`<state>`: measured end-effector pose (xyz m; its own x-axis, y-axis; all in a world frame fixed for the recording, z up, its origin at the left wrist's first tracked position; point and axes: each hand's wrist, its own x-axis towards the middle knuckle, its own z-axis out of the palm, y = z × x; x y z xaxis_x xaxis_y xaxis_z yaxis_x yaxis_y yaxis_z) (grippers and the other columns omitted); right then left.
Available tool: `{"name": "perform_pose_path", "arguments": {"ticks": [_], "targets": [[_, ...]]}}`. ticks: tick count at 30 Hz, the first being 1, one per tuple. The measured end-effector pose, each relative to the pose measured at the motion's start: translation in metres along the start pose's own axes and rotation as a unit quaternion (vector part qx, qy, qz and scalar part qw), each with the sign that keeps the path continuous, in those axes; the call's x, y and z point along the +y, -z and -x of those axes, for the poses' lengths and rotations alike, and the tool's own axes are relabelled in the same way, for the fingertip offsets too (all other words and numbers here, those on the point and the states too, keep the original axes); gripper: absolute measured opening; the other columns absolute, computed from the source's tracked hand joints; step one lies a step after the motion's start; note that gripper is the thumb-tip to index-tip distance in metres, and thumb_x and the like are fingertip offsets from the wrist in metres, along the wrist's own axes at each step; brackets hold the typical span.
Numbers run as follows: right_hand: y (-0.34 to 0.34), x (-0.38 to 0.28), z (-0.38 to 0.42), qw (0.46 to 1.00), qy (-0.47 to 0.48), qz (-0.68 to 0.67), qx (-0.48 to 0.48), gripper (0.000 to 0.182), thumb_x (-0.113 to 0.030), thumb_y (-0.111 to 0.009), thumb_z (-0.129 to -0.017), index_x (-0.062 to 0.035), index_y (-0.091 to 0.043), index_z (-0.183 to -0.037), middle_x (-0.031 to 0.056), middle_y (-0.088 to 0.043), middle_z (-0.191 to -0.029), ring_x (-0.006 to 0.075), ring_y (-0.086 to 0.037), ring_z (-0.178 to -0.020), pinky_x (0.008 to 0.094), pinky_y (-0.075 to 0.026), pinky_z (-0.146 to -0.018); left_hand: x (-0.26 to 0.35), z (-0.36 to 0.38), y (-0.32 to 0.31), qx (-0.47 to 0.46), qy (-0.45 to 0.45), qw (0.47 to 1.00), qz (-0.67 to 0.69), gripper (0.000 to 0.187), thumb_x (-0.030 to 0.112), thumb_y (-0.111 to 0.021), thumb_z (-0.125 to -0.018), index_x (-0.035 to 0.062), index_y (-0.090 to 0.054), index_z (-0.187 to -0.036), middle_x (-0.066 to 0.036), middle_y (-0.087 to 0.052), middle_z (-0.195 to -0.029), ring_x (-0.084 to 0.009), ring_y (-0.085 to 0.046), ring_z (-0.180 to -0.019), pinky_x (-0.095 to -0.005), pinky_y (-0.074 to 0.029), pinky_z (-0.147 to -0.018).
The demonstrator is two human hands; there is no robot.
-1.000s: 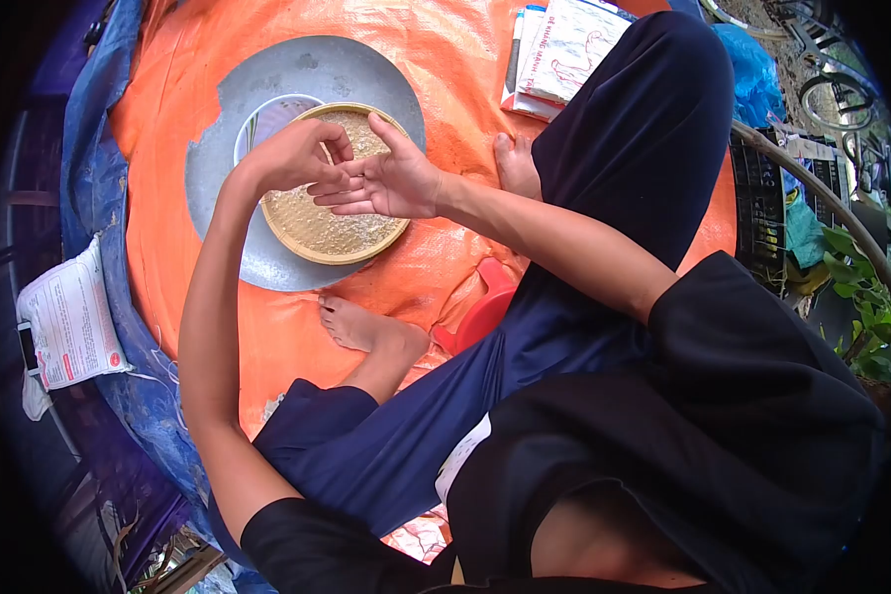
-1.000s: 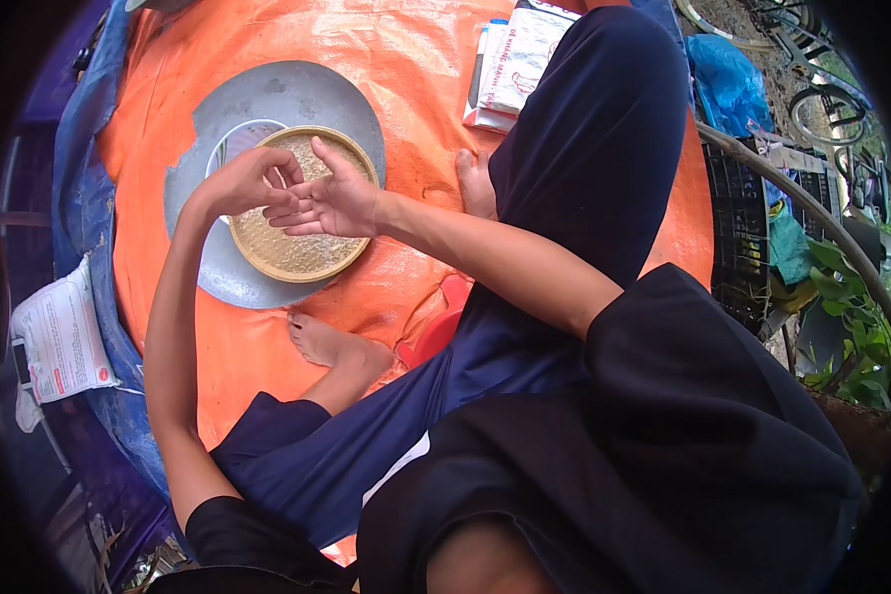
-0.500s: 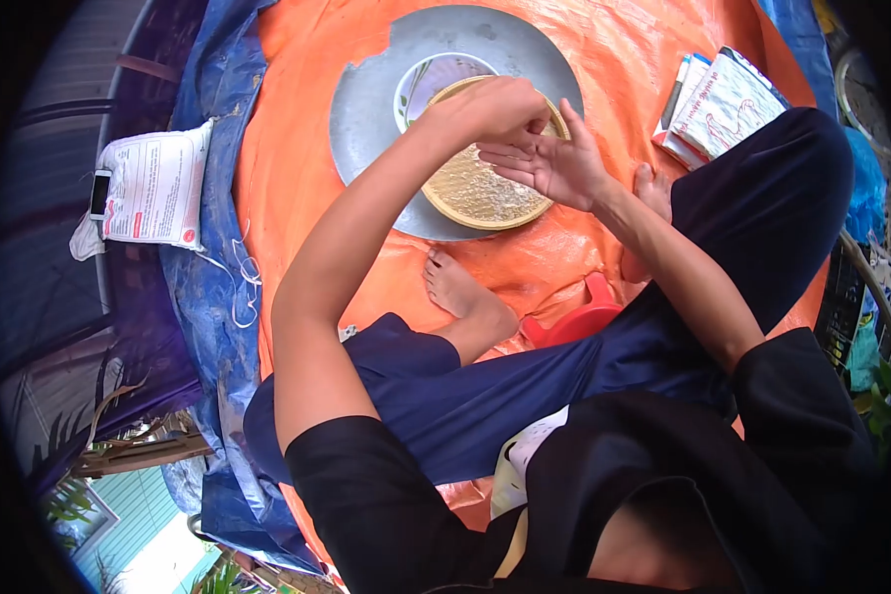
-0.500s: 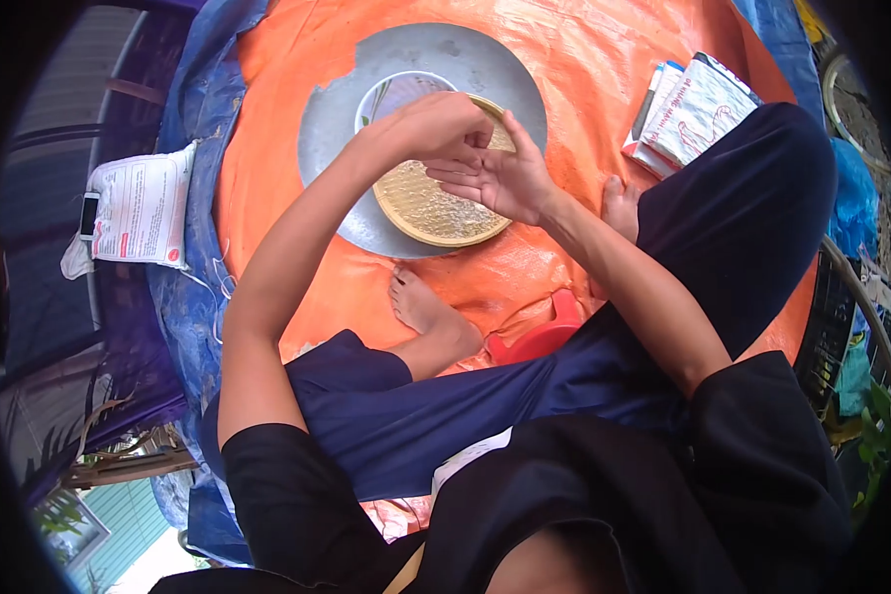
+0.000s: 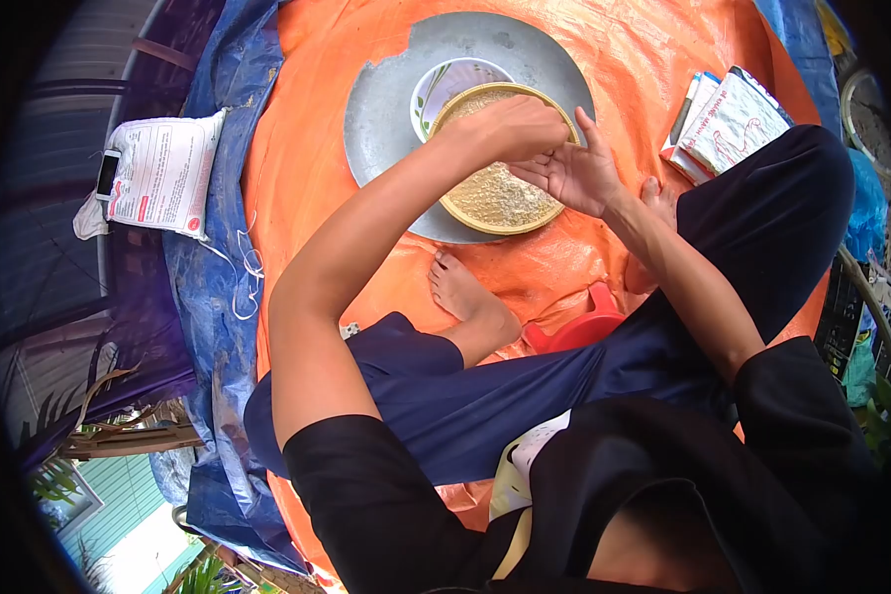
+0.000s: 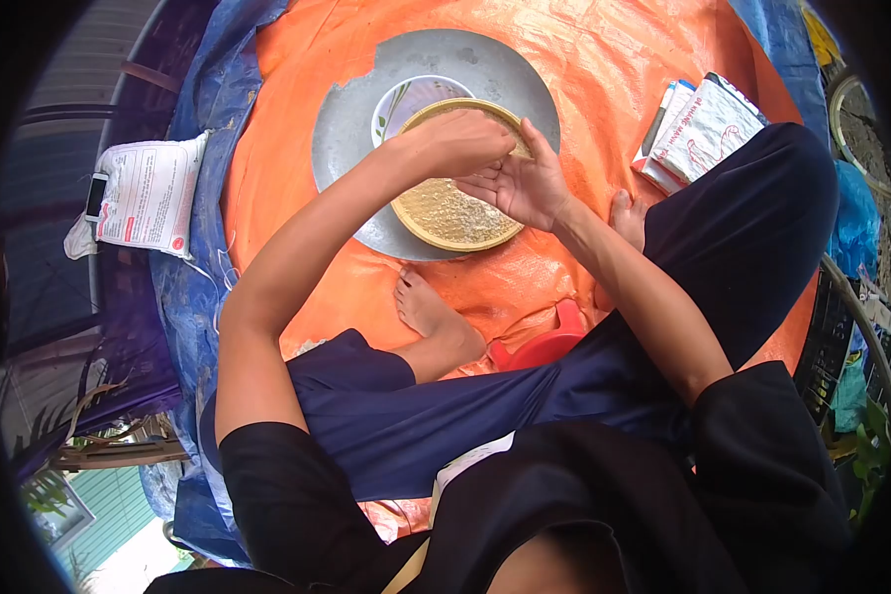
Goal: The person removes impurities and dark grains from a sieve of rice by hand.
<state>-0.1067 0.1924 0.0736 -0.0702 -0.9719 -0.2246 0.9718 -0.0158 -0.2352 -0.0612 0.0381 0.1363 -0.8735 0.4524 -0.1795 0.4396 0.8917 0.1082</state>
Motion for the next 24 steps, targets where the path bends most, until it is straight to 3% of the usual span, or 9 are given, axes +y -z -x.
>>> {"name": "perform_pose_path", "arguments": {"ticks": [7,10,13,16,24], "targets": [[-0.005,-0.001,0.003,0.998,0.037,0.03,0.045,0.087,-0.067,-0.033,-0.092,0.0075,-0.033,-0.138,0.0219,-0.046,-0.136,0.0304,-0.051,-0.125,0.0416,-0.037,-0.112,0.011,0.001,0.0,0.01,-0.077,0.985,-0.152,0.006,0.007,-0.061,-0.076,0.0051,-0.063,-0.071,-0.007,-0.067,-0.079,-0.0207,-0.067,-0.076,-0.0308,-0.051,-0.07],[-0.002,-0.002,0.002,0.999,0.035,0.012,0.035,0.084,-0.066,-0.033,-0.093,0.0057,-0.036,-0.137,0.021,-0.048,-0.135,0.0295,-0.051,-0.124,0.0407,-0.037,-0.112,0.013,0.003,0.001,0.004,-0.058,0.986,-0.153,0.004,0.009,-0.062,-0.077,0.0081,-0.063,-0.073,-0.004,-0.066,-0.081,-0.0156,-0.066,-0.081,-0.0279,-0.049,-0.071],[0.0,-0.004,0.003,0.998,0.041,-0.002,0.039,0.081,-0.065,-0.034,-0.093,0.0044,-0.041,-0.134,0.0195,-0.051,-0.132,0.028,-0.052,-0.123,0.0398,-0.039,-0.111,0.011,0.007,-0.006,0.151,-0.053,0.973,-0.165,0.004,0.011,-0.062,-0.076,0.0095,-0.061,-0.072,-0.001,-0.063,-0.077,-0.0143,-0.063,-0.075,-0.0275,-0.048,-0.068],[0.002,-0.005,0.001,0.997,0.066,-0.021,0.038,0.078,-0.064,-0.035,-0.093,0.0036,-0.042,-0.131,0.0171,-0.053,-0.128,0.0259,-0.054,-0.12,0.0384,-0.041,-0.108,0.013,0.006,-0.012,0.204,-0.062,0.959,-0.186,0.004,0.012,-0.062,-0.075,0.0107,-0.06,-0.072,0.001,-0.057,-0.072,-0.0127,-0.059,-0.07,-0.0268,-0.047,-0.066],[0.013,-0.008,0.0,0.996,0.068,-0.055,0.01,0.074,-0.062,-0.037,-0.094,0.0022,-0.041,-0.132,0.0146,-0.055,-0.124,0.0241,-0.056,-0.117,0.0375,-0.043,-0.105,0.013,0.003,-0.02,0.21,-0.095,0.933,-0.275,0.006,0.014,-0.059,-0.074,0.0122,-0.058,-0.068,0.002,-0.054,-0.07,-0.0112,-0.056,-0.068,-0.025,-0.044,-0.062]]}}
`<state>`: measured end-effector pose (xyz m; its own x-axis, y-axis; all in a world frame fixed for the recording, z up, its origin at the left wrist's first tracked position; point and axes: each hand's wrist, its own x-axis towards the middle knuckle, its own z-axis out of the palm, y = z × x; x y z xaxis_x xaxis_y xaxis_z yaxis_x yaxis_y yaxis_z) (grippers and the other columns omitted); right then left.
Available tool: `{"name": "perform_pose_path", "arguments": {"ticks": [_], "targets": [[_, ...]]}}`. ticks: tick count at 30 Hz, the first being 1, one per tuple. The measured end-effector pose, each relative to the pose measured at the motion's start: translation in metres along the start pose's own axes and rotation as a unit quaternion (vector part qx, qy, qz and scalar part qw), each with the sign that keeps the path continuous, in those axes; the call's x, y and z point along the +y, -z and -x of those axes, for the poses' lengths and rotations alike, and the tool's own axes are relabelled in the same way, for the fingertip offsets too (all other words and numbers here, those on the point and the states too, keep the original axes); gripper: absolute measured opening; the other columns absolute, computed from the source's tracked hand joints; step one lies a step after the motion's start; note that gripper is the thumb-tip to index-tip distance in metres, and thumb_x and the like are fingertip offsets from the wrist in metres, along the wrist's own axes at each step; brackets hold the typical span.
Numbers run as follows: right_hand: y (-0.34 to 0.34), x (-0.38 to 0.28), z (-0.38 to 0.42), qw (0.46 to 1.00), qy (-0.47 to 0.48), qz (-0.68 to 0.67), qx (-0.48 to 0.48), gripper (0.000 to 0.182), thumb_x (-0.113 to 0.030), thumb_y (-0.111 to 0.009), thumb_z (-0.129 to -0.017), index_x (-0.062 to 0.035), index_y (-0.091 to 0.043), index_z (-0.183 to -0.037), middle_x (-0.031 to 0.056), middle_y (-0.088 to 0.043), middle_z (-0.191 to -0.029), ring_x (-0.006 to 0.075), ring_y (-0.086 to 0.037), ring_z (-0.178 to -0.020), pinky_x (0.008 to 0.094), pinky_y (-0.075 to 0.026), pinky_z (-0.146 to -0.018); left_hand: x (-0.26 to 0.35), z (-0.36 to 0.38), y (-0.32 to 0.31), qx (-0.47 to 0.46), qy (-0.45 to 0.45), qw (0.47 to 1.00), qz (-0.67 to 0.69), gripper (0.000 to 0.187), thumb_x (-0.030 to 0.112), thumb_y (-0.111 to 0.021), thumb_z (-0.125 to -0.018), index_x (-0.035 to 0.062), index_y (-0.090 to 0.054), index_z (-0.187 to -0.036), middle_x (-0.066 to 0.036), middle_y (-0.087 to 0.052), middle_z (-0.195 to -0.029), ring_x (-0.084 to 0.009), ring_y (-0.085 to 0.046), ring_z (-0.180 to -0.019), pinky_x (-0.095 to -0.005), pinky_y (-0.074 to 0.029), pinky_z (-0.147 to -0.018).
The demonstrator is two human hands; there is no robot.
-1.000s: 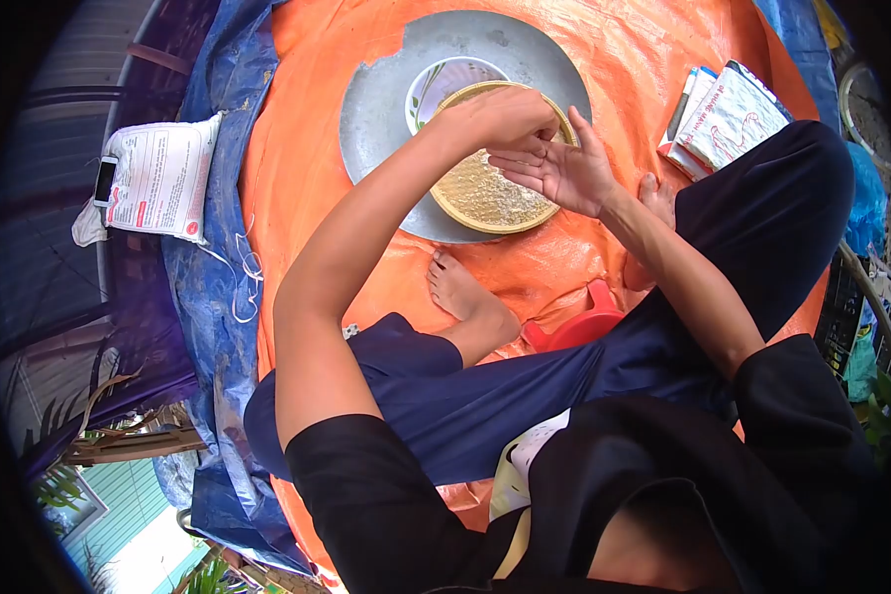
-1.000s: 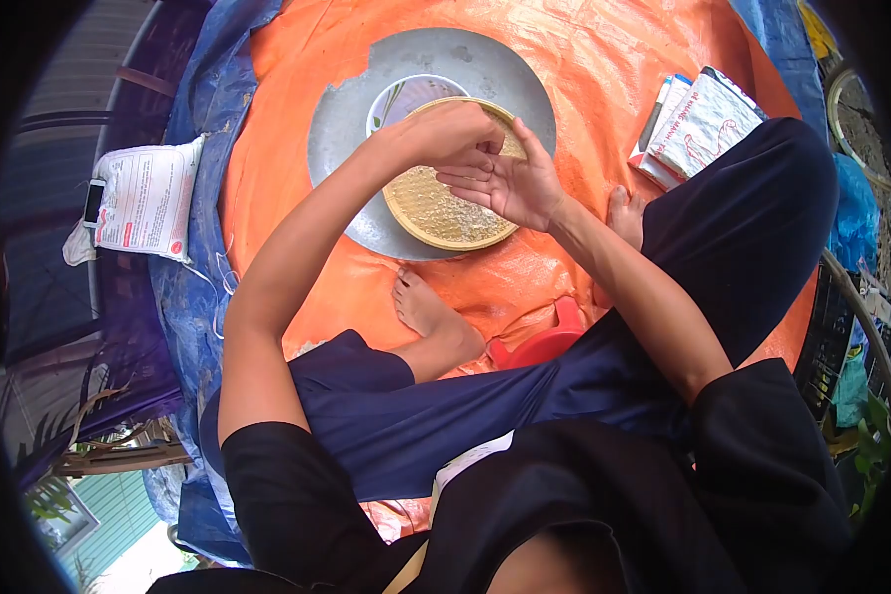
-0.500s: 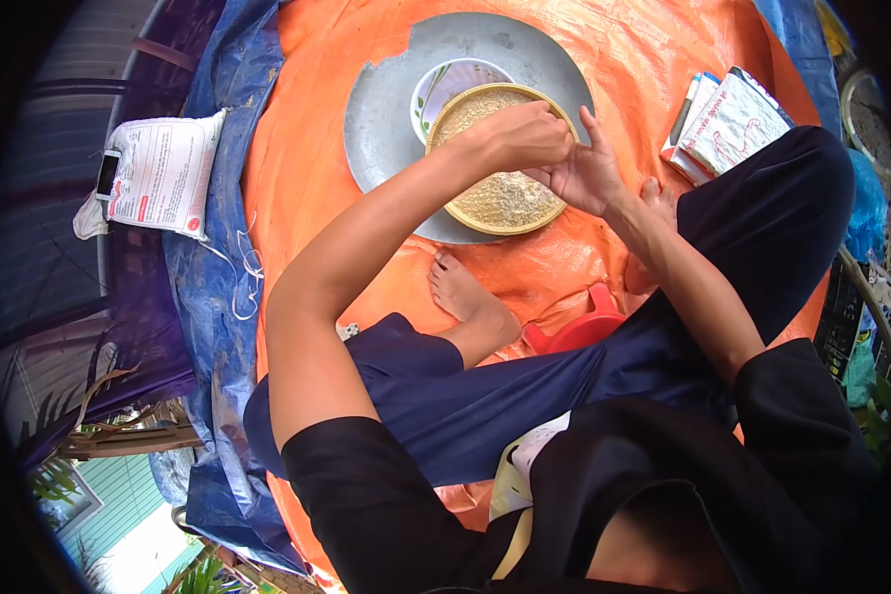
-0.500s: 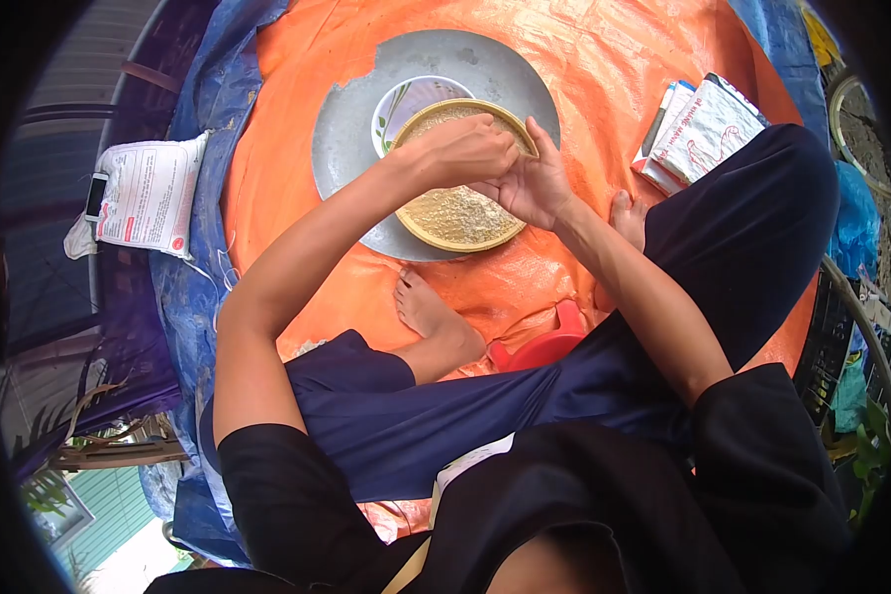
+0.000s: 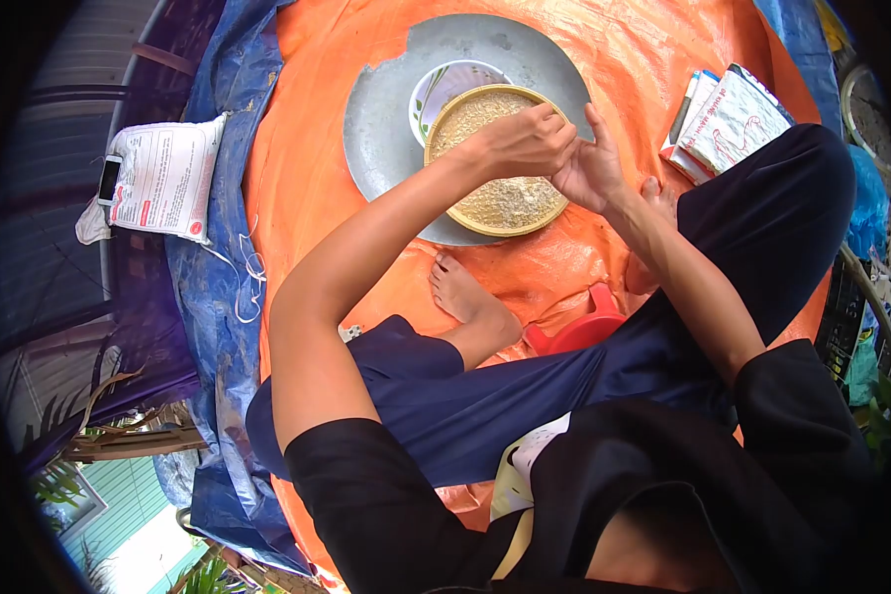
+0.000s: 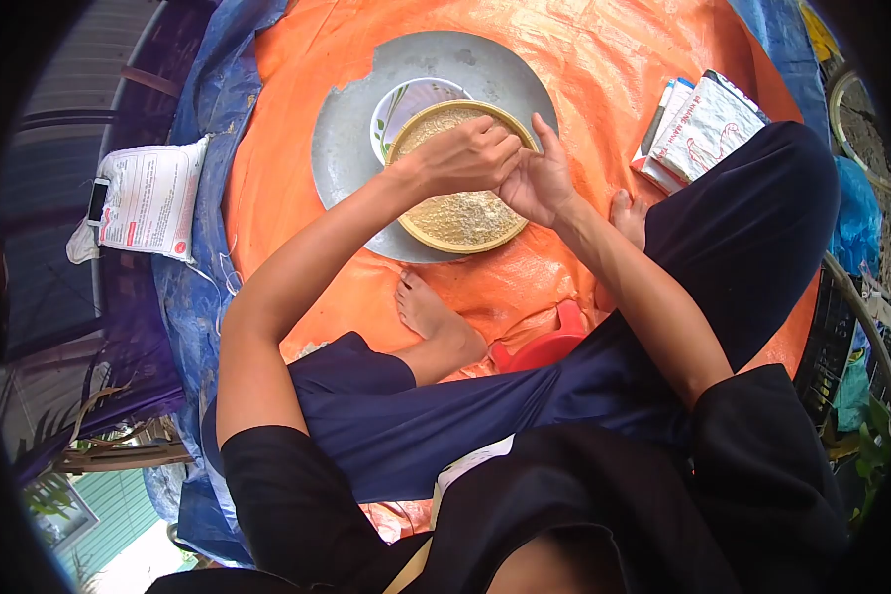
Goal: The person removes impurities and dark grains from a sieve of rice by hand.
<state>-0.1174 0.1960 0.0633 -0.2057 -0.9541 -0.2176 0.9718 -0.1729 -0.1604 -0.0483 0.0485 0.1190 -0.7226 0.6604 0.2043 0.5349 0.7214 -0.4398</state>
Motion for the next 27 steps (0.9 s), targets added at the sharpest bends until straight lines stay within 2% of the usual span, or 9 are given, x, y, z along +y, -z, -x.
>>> {"name": "perform_pose_path", "arguments": {"ticks": [7,13,16,19,20,22,25,27], "targets": [[-0.009,0.003,0.005,1.0,-0.008,0.018,0.016,0.072,-0.061,-0.036,-0.095,0.0017,-0.043,-0.13,0.0151,-0.055,-0.126,0.0256,-0.055,-0.118,0.04,-0.043,-0.105,-0.002,-0.003,-0.003,-0.046,-0.036,0.998,0.016,0.011,0.013,-0.057,-0.077,0.0114,-0.057,-0.066,0.001,-0.054,-0.071,-0.0111,-0.058,-0.069,-0.0252,-0.046,-0.065],[-0.009,0.004,0.002,0.999,-0.002,0.032,0.037,0.068,-0.058,-0.032,-0.096,0.0002,-0.046,-0.127,0.0158,-0.054,-0.127,0.0255,-0.056,-0.118,0.0411,-0.044,-0.105,-0.003,-0.01,0.005,-0.114,-0.021,0.992,0.057,0.008,0.012,-0.056,-0.079,0.0098,-0.058,-0.071,0.0,-0.058,-0.076,-0.0128,-0.062,-0.075,-0.0263,-0.048,-0.069],[-0.007,0.006,0.0,0.997,0.024,0.057,0.044,0.066,-0.056,-0.03,-0.098,0.0009,-0.044,-0.128,0.0167,-0.054,-0.127,0.0271,-0.056,-0.118,0.0416,-0.044,-0.105,-0.006,-0.014,0.01,-0.115,0.003,0.99,0.087,0.005,0.011,-0.057,-0.079,0.0087,-0.059,-0.075,0.0,-0.059,-0.078,-0.0128,-0.063,-0.076,-0.0272,-0.049,-0.068],[0.002,0.008,-0.005,0.98,0.007,0.118,0.162,0.065,-0.052,-0.027,-0.1,0.0046,-0.049,-0.121,0.0199,-0.057,-0.123,0.0298,-0.058,-0.115,0.0407,-0.047,-0.103,-0.024,-0.015,0.018,-0.083,0.053,0.989,0.112,0.003,0.011,-0.058,-0.079,0.008,-0.058,-0.077,-0.002,-0.059,-0.079,-0.0139,-0.064,-0.077,-0.028,-0.05,-0.067],[0.005,0.008,-0.006,0.974,-0.016,0.139,0.178,0.065,-0.052,-0.027,-0.1,0.0058,-0.051,-0.118,0.021,-0.058,-0.121,0.0306,-0.059,-0.114,0.04,-0.047,-0.102,-0.032,-0.012,0.02,-0.05,0.066,0.987,0.137,0.004,0.01,-0.059,-0.079,0.0067,-0.058,-0.079,-0.004,-0.059,-0.079,-0.0183,-0.064,-0.076,-0.0304,-0.051,-0.066],[0.011,0.007,-0.004,0.959,-0.062,0.181,0.209,0.067,-0.051,-0.026,-0.101,0.0082,-0.055,-0.111,0.0234,-0.059,-0.118,0.032,-0.06,-0.112,0.0386,-0.049,-0.1,-0.045,-0.006,0.015,-0.074,0.104,0.982,0.139,0.006,0.011,-0.058,-0.082,0.0058,-0.058,-0.08,-0.006,-0.059,-0.079,-0.0211,-0.064,-0.075,-0.0327,-0.051,-0.067],[0.012,0.008,-0.003,0.953,-0.068,0.199,0.22,0.069,-0.05,-0.026,-0.101,0.0102,-0.059,-0.105,0.026,-0.06,-0.115,0.0321,-0.061,-0.111,0.0369,-0.051,-0.098,-0.057,0.01,0.005,-0.138,0.167,0.96,0.177,0.014,0.015,-0.056,-0.086,0.0032,-0.059,-0.079,-0.011,-0.062,-0.08,-0.0282,-0.064,-0.076,-0.0386,-0.051,-0.07],[0.006,0.008,-0.002,0.96,-0.052,0.19,0.201,0.069,-0.05,-0.027,-0.101,0.0111,-0.056,-0.111,0.0265,-0.059,-0.117,0.032,-0.06,-0.112,0.0364,-0.05,-0.099,-0.058,0.028,-0.012,-0.176,0.189,0.947,0.192,0.016,0.016,-0.056,-0.086,0.0021,-0.059,-0.078,-0.013,-0.063,-0.081,-0.0306,-0.065,-0.078,-0.0405,-0.051,-0.07]]}}
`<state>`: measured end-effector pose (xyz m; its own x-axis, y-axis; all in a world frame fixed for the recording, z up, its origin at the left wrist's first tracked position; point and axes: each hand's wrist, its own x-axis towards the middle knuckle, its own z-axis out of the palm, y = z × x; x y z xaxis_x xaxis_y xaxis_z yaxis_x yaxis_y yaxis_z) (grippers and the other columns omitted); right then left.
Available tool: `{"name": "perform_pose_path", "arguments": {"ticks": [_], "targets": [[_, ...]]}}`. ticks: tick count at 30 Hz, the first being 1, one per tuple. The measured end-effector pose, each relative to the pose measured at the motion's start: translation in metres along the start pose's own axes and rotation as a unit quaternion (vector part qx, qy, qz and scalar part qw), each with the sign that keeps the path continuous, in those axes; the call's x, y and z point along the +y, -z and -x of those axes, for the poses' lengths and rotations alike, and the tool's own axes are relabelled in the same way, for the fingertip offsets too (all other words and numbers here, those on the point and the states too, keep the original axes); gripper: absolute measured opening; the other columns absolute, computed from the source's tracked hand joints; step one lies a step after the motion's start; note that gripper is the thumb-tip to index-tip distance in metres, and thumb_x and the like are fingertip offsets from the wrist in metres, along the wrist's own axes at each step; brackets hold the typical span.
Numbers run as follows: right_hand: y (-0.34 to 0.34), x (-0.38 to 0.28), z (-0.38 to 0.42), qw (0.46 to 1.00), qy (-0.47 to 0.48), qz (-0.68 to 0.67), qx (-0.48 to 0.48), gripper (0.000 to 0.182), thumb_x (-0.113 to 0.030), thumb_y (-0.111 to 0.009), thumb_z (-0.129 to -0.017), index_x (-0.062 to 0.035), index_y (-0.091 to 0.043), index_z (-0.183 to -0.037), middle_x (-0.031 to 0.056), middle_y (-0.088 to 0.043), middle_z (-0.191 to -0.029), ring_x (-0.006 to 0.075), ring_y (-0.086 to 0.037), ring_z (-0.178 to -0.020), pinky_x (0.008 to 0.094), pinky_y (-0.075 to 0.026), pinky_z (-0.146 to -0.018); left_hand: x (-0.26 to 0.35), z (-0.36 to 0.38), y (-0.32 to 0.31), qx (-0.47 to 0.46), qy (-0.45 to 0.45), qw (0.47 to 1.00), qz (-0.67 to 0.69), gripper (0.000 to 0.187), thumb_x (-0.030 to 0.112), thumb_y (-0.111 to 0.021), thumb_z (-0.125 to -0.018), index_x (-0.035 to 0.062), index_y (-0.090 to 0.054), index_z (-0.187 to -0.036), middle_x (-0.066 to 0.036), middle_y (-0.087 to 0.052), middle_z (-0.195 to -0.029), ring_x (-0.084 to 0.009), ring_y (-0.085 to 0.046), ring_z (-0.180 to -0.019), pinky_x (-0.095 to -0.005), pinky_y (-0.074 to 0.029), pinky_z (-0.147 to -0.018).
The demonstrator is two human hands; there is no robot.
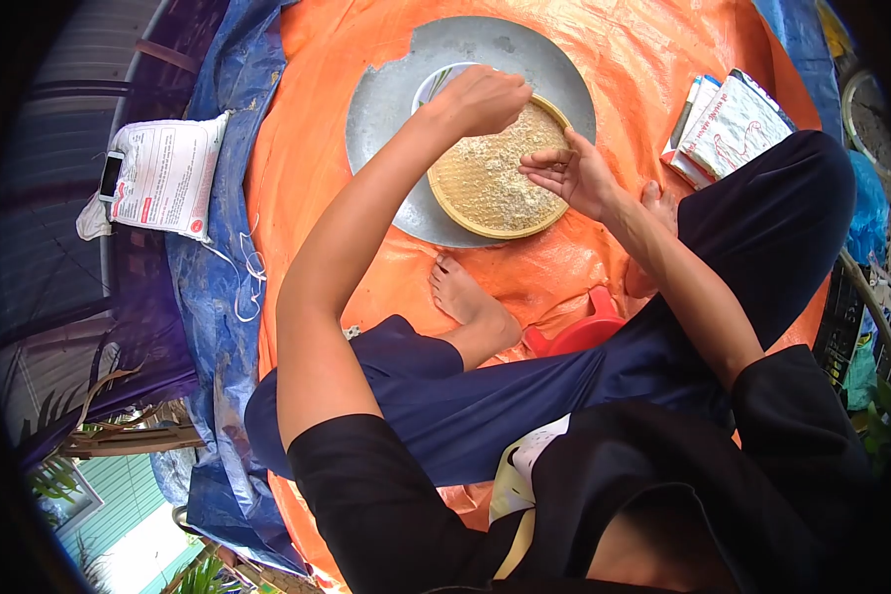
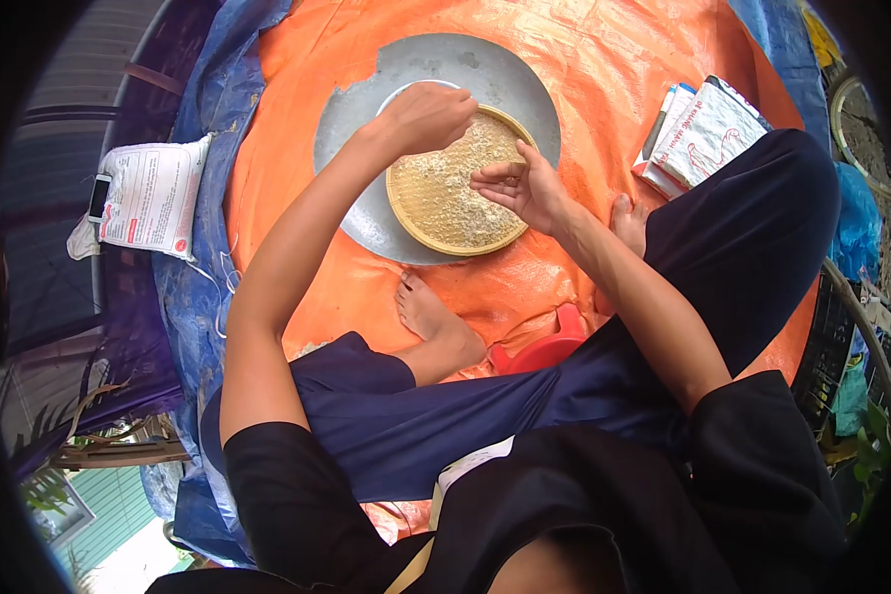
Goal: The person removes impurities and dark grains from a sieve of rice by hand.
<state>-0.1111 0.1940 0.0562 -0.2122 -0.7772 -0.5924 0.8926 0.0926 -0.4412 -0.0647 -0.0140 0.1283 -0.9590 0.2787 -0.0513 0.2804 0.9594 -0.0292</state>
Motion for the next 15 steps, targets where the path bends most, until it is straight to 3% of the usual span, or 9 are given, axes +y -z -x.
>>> {"name": "perform_pose_path", "arguments": {"ticks": [3,7,10,15], "targets": [[-0.005,-0.004,0.004,0.999,0.017,-0.026,-0.03,0.069,-0.049,-0.03,-0.1,0.0128,-0.051,-0.121,0.0266,-0.057,-0.122,0.0324,-0.058,-0.115,0.0366,-0.049,-0.1,-0.007,0.012,-0.018,-0.097,0.068,0.993,0.022,0.02,0.017,-0.058,-0.084,-0.0002,-0.061,-0.076,-0.016,-0.066,-0.084,-0.0339,-0.065,-0.079,-0.0433,-0.051,-0.07],[-0.008,-0.004,0.006,0.993,0.016,-0.074,-0.09,0.072,-0.051,-0.033,-0.099,0.0136,-0.043,-0.13,0.0276,-0.053,-0.129,0.0329,-0.056,-0.119,0.0361,-0.047,-0.102,-0.009,0.031,-0.057,-0.138,0.113,0.983,0.047,0.017,0.016,-0.06,-0.082,0.0005,-0.064,-0.078,-0.017,-0.068,-0.086,-0.0348,-0.066,-0.08,-0.0447,-0.051,-0.07],[-0.013,-0.006,0.011,0.981,-0.021,-0.072,-0.181,0.075,-0.052,-0.029,-0.099,0.0144,-0.043,-0.13,0.0293,-0.05,-0.131,0.0338,-0.055,-0.121,0.0356,-0.05,-0.099,-0.006,0.042,-0.077,-0.181,0.125,0.973,0.074,0.011,0.014,-0.063,-0.079,0.0037,-0.067,-0.081,-0.016,-0.068,-0.085,-0.0339,-0.066,-0.082,-0.044,-0.051,-0.071],[-0.018,-0.004,0.015,0.973,-0.031,-0.084,-0.212,0.077,-0.054,-0.03,-0.098,0.0153,-0.047,-0.126,0.0308,-0.049,-0.132,0.0354,-0.055,-0.121,0.0355,-0.05,-0.099,-0.007,0.05,-0.077,-0.216,0.137,0.959,0.121,0.014,0.012,-0.067,-0.075,0.0065,-0.068,-0.088,-0.015,-0.069,-0.087,-0.0323,-0.066,-0.086,-0.0427,-0.052,-0.073]]}}
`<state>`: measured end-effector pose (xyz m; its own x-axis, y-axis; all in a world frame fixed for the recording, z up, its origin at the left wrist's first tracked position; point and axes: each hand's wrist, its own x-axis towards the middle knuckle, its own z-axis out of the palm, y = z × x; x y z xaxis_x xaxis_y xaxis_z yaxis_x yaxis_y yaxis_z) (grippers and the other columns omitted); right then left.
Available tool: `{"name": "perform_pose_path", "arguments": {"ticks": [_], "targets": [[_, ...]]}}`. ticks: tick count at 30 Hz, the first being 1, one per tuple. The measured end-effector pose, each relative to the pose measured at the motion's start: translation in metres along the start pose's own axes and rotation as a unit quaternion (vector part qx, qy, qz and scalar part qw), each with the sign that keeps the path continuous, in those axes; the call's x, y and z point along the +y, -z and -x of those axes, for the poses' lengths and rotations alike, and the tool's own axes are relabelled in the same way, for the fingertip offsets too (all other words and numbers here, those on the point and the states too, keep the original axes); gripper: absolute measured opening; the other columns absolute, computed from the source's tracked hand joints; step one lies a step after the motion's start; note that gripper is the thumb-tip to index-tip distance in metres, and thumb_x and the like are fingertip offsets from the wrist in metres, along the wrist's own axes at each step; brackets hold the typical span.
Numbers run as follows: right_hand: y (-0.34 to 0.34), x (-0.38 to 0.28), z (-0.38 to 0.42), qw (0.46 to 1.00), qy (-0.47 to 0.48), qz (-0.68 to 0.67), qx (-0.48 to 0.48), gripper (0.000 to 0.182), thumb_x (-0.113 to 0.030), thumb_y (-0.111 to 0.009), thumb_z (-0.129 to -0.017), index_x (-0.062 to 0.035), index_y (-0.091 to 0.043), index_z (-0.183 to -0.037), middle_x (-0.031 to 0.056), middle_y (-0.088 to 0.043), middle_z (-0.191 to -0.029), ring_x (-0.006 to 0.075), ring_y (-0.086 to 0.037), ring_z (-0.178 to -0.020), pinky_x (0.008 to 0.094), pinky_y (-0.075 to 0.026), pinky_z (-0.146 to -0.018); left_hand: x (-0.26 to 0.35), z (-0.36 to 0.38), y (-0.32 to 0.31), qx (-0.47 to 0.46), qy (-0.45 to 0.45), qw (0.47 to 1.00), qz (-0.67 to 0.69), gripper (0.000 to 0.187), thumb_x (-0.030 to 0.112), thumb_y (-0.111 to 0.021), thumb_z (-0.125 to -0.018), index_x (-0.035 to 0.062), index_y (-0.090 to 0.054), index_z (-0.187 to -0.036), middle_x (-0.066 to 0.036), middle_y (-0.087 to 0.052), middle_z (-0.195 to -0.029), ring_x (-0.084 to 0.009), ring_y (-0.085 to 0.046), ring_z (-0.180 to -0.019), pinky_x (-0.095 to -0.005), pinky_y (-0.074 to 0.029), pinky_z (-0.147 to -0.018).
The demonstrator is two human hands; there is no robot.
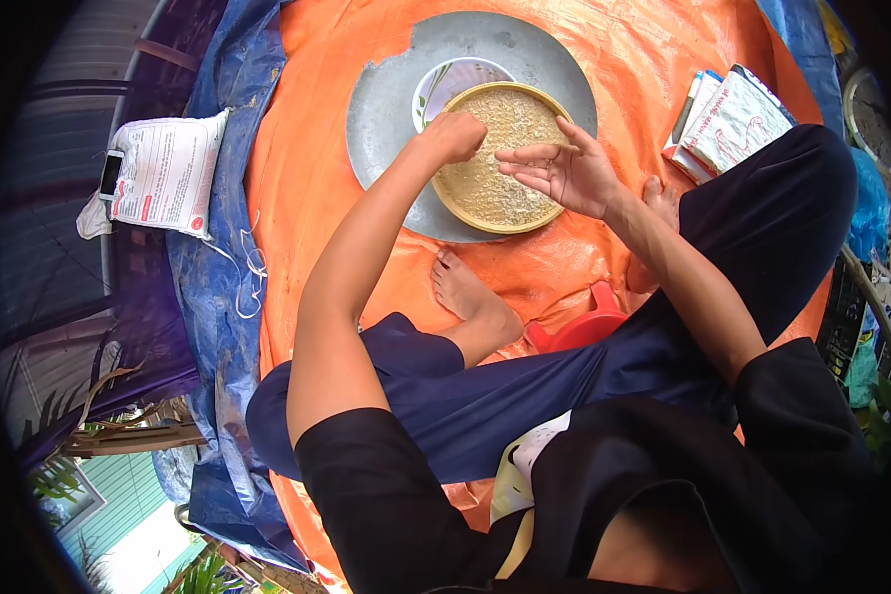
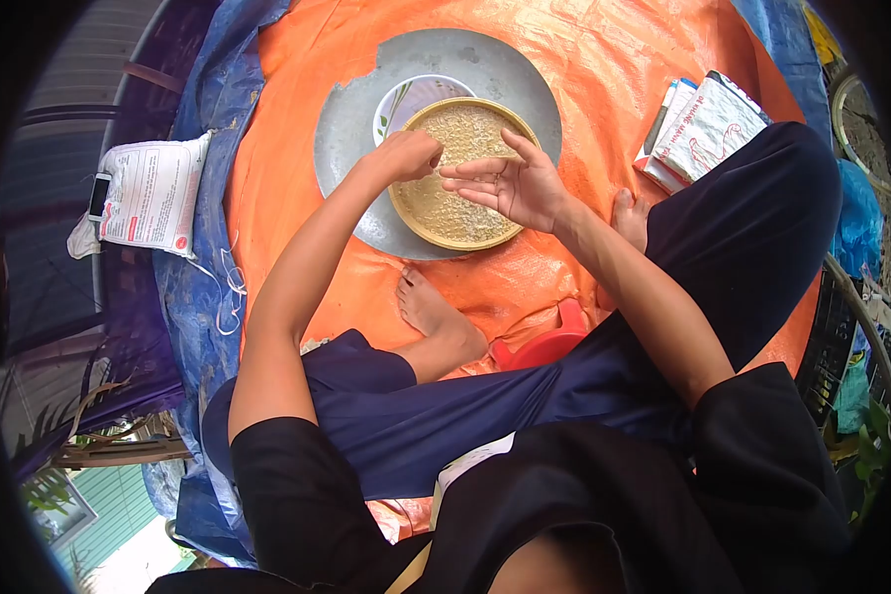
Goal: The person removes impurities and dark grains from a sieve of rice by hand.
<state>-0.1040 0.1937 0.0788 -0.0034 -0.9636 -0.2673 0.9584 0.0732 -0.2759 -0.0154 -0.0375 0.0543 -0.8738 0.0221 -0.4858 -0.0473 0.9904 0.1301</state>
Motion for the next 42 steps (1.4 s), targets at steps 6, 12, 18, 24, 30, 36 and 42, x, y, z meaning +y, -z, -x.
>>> {"name": "perform_pose_path", "arguments": {"ticks": [6,12,18,24,30,36,42], "targets": [[0.009,-0.001,0.0,1.0,0.007,0.004,-0.015,0.074,-0.055,-0.036,-0.097,0.0127,-0.053,-0.123,0.0306,-0.053,-0.128,0.0359,-0.056,-0.119,0.0351,-0.051,-0.099,0.001,0.004,0.01,0.003,0.016,1.0,0.02,0.025,0.015,-0.068,-0.077,0.0061,-0.065,-0.099,-0.015,-0.068,-0.092,-0.0333,-0.065,-0.09,-0.0436,-0.051,-0.076],[0.004,0.001,-0.001,0.998,0.013,0.054,0.021,0.077,-0.056,-0.034,-0.097,0.0131,-0.043,-0.13,0.0277,-0.055,-0.125,0.0324,-0.059,-0.115,0.0344,-0.051,-0.097,0.003,-0.001,0.009,-0.012,0.022,1.0,-0.006,0.026,0.018,-0.068,-0.078,0.0057,-0.065,-0.1,-0.016,-0.068,-0.093,-0.0336,-0.065,-0.091,-0.0441,-0.051,-0.077],[0.004,0.001,-0.002,0.998,0.014,0.059,0.027,0.077,-0.056,-0.035,-0.096,0.0126,-0.043,-0.131,0.0267,-0.056,-0.124,0.0316,-0.06,-0.115,0.0343,-0.051,-0.097,0.002,0.0,0.008,-0.021,0.041,0.999,-0.006,0.024,0.02,-0.067,-0.079,0.0059,-0.066,-0.098,-0.016,-0.069,-0.094,-0.0332,-0.066,-0.091,-0.0437,-0.052,-0.077],[0.005,0.001,-0.002,0.998,0.016,0.051,0.028,0.076,-0.055,-0.036,-0.097,0.0126,-0.044,-0.131,0.027,-0.057,-0.124,0.0318,-0.06,-0.115,0.034,-0.051,-0.098,0.002,-0.002,0.006,-0.031,0.042,0.999,-0.011,0.024,0.02,-0.067,-0.079,0.0059,-0.066,-0.098,-0.016,-0.069,-0.094,-0.0328,-0.066,-0.091,-0.0433,-0.052,-0.077],[0.002,0.0,-0.001,0.997,0.024,0.059,0.038,0.075,-0.055,-0.036,-0.097,0.0104,-0.045,-0.132,0.027,-0.056,-0.124,0.032,-0.06,-0.114,0.0337,-0.051,-0.097,-0.003,-0.003,-0.003,0.049,0.014,0.999,-0.01,0.018,0.011,-0.067,-0.075,0.0039,-0.065,-0.091,-0.016,-0.067,-0.091,-0.0346,-0.065,-0.089,-0.0447,-0.051,-0.074],[0.004,0.0,-0.002,0.997,0.031,0.073,0.022,0.077,-0.056,-0.037,-0.096,0.0093,-0.041,-0.136,0.0267,-0.055,-0.127,0.0314,-0.058,-0.117,0.034,-0.049,-0.1,0.0,-0.003,-0.018,0.13,-0.019,0.991,-0.022,0.016,0.007,-0.065,-0.071,0.0034,-0.062,-0.086,-0.016,-0.063,-0.091,-0.0365,-0.063,-0.087,-0.046,-0.051,-0.073],[0.002,0.001,-0.002,0.998,0.032,0.017,0.058,0.082,-0.057,-0.043,-0.093,0.0123,-0.035,-0.137,0.0271,-0.046,-0.137,0.0322,-0.05,-0.126,0.0359,-0.042,-0.107,-0.007,0.0,-0.015,0.124,-0.027,0.992,-0.011,0.02,0.011,-0.066,-0.072,0.0033,-0.063,-0.09,-0.017,-0.064,-0.094,-0.0352,-0.063,-0.091,-0.0451,-0.05,-0.076]]}}
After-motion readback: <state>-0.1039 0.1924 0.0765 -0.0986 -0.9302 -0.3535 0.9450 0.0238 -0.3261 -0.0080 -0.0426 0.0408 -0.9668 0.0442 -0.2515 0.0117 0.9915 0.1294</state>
